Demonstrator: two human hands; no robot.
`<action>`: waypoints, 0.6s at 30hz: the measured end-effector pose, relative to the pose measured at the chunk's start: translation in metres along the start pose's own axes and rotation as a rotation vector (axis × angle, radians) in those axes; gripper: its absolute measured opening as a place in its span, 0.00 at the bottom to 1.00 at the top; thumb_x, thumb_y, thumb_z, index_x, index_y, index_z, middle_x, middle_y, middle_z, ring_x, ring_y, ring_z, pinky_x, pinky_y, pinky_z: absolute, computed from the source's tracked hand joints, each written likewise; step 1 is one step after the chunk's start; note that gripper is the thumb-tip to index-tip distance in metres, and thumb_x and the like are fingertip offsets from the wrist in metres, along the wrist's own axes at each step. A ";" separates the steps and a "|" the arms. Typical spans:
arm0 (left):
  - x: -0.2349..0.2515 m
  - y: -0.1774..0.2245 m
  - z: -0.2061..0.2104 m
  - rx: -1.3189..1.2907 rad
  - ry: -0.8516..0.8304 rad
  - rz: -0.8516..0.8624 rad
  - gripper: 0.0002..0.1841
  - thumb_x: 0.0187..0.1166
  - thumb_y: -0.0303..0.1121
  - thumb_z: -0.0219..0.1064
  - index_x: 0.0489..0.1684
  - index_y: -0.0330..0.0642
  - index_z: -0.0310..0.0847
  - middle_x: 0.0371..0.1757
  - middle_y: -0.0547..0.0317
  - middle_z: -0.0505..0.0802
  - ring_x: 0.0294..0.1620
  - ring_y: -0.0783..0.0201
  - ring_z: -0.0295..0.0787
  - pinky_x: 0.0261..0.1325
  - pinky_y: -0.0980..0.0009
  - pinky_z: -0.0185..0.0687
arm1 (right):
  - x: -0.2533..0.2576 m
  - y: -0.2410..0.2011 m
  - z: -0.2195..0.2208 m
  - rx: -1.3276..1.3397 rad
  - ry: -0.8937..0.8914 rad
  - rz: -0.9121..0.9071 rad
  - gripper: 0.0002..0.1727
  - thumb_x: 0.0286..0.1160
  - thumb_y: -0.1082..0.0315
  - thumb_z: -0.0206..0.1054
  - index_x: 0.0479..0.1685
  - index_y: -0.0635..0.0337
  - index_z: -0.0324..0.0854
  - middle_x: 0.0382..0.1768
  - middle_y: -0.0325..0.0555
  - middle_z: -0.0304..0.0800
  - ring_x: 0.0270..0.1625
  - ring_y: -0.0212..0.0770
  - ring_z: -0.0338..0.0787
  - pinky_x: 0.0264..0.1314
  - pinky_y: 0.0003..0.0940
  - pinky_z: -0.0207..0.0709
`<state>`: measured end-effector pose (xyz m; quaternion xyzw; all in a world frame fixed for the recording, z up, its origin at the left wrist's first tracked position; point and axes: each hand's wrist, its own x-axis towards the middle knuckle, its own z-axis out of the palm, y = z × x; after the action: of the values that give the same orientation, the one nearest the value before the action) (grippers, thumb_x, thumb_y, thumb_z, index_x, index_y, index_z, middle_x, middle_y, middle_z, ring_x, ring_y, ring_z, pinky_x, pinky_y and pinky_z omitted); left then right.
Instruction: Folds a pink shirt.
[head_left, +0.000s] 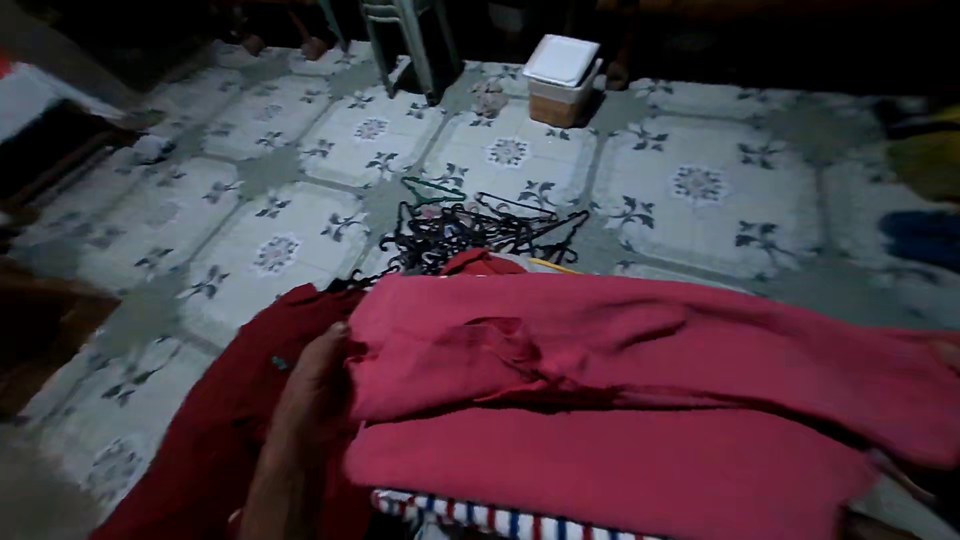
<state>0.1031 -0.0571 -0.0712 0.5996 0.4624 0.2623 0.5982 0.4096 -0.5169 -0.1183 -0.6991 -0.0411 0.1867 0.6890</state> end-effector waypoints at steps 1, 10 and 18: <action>0.000 0.003 0.007 0.007 -0.004 0.022 0.15 0.90 0.27 0.45 0.34 0.48 0.77 0.26 0.78 0.87 0.29 0.86 0.84 0.36 0.85 0.82 | 0.002 0.004 0.001 0.001 0.049 -0.021 0.16 0.91 0.69 0.44 0.50 0.43 0.79 0.38 0.18 0.93 0.43 0.15 0.91 0.52 0.16 0.86; 0.017 0.007 -0.003 -0.050 0.157 0.337 0.10 0.84 0.17 0.48 0.49 0.34 0.75 0.34 0.79 0.87 0.37 0.88 0.84 0.48 0.86 0.82 | 0.011 0.016 0.016 -0.435 0.412 -0.175 0.19 0.91 0.63 0.53 0.61 0.73 0.77 0.43 0.39 0.82 0.43 0.13 0.80 0.53 0.16 0.76; 0.039 -0.021 -0.017 0.384 -0.155 0.399 0.16 0.80 0.23 0.58 0.63 0.24 0.73 0.50 0.65 0.88 0.49 0.87 0.82 0.57 0.84 0.79 | 0.029 0.040 0.049 -0.524 0.295 0.036 0.23 0.93 0.61 0.52 0.68 0.73 0.77 0.58 0.61 0.85 0.57 0.38 0.84 0.66 0.40 0.75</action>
<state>0.1004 -0.0185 -0.0986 0.7993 0.3291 0.2359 0.4440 0.4133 -0.4632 -0.1623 -0.8733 0.0250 0.0783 0.4803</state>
